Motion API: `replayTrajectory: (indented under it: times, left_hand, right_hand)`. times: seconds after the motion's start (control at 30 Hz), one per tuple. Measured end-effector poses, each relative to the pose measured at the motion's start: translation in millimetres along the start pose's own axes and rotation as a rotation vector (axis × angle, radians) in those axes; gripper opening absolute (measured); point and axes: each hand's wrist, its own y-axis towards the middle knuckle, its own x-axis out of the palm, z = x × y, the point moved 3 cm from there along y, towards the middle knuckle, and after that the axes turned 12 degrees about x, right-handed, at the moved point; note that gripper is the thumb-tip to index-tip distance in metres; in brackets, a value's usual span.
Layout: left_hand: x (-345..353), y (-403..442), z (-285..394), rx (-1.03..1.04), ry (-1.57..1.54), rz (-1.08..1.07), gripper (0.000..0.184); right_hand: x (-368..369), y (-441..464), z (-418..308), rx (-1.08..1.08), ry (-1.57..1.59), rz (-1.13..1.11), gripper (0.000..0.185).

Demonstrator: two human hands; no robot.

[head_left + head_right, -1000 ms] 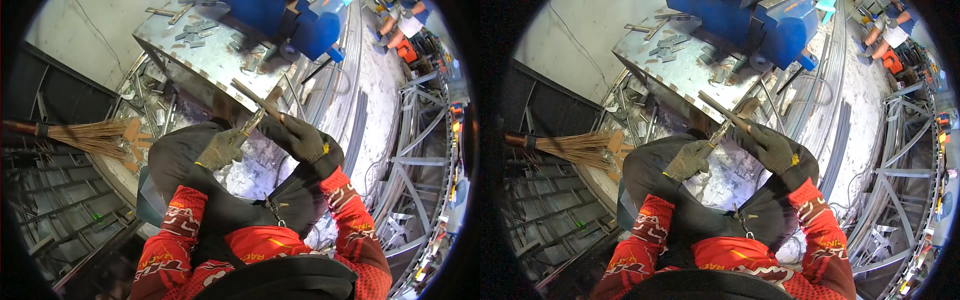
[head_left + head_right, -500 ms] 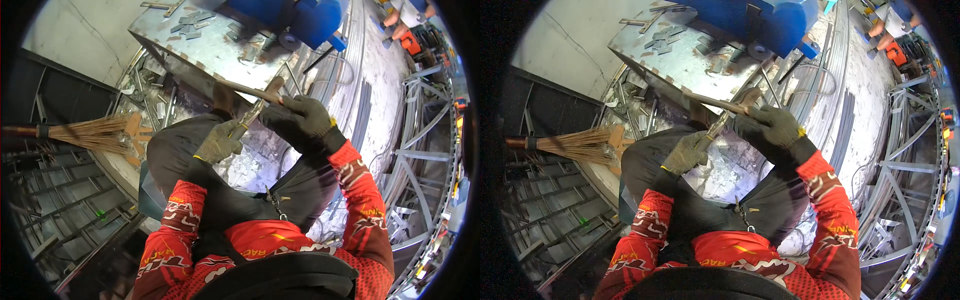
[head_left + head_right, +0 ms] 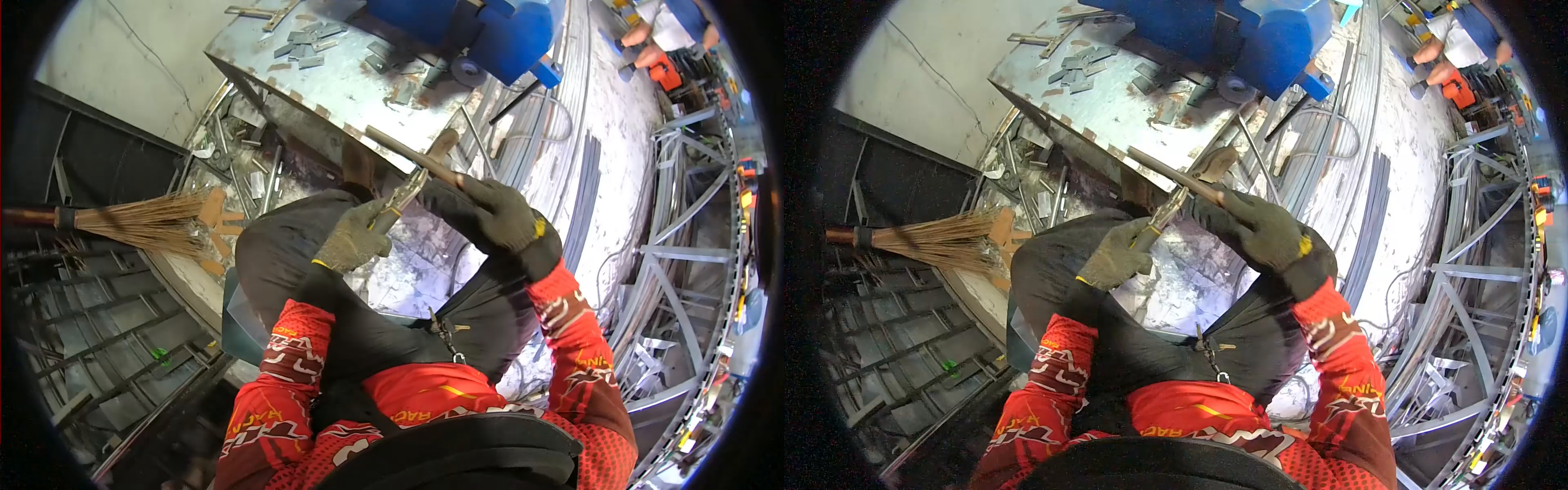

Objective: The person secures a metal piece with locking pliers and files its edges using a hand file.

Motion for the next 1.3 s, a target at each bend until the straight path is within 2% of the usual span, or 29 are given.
replayTrajectory:
  times: [0.1,0.2,0.23,0.3,0.4,0.47,0.63,0.73,0.8,0.9,1.0,1.07,1.2,1.3]
  left_hand:
    - [3,-2,0,-0.029,0.007,0.000,0.078]
    - [3,-2,-1,-0.032,0.044,0.002,0.078]
    - [1,-3,1,-0.031,0.044,0.002,0.078]
    - [0,-2,4,-0.052,0.017,-0.029,0.077]
    - [1,-4,9,-0.130,-0.115,0.013,0.082]
    - [0,-3,4,-0.099,-0.101,0.011,0.082]
    - [3,-1,14,-0.057,0.029,-0.021,0.083]
    - [2,-4,13,-0.135,-0.021,-0.004,0.082]
    - [1,-2,0,-0.010,-0.006,-0.023,0.075]
    - [1,-2,-1,-0.002,0.021,-0.001,0.075]
    - [2,-2,-1,-0.055,-0.115,-0.008,0.076]
    - [2,-3,-1,-0.052,-0.073,-0.014,0.077]
    - [4,-3,-1,-0.067,-0.069,0.013,0.079]
    - [5,-3,-2,-0.044,0.001,0.027,0.077]
  right_hand:
    - [22,41,-27,0.074,-0.005,-0.038,0.041]
    - [38,64,-27,-0.120,0.080,0.076,0.046]
    - [32,58,-32,-0.121,0.080,0.076,0.046]
    - [18,31,-31,0.073,-0.109,-0.019,0.047]
    - [20,-27,13,0.036,-0.077,0.059,0.050]
    - [20,-32,20,0.041,-0.034,0.075,0.049]
    - [22,14,-23,0.124,-0.038,0.062,0.049]
    - [34,48,-24,0.043,-0.076,0.037,0.050]
    - [32,35,-22,0.064,-0.085,0.035,0.051]
    - [26,-11,-5,0.018,-0.077,0.069,0.052]
    - [26,-42,16,0.075,-0.029,0.078,0.053]
    - [24,-45,17,0.129,-0.050,0.058,0.051]
    - [34,17,-12,0.129,0.013,0.098,0.046]
    - [36,42,-24,0.132,-0.013,0.089,0.053]
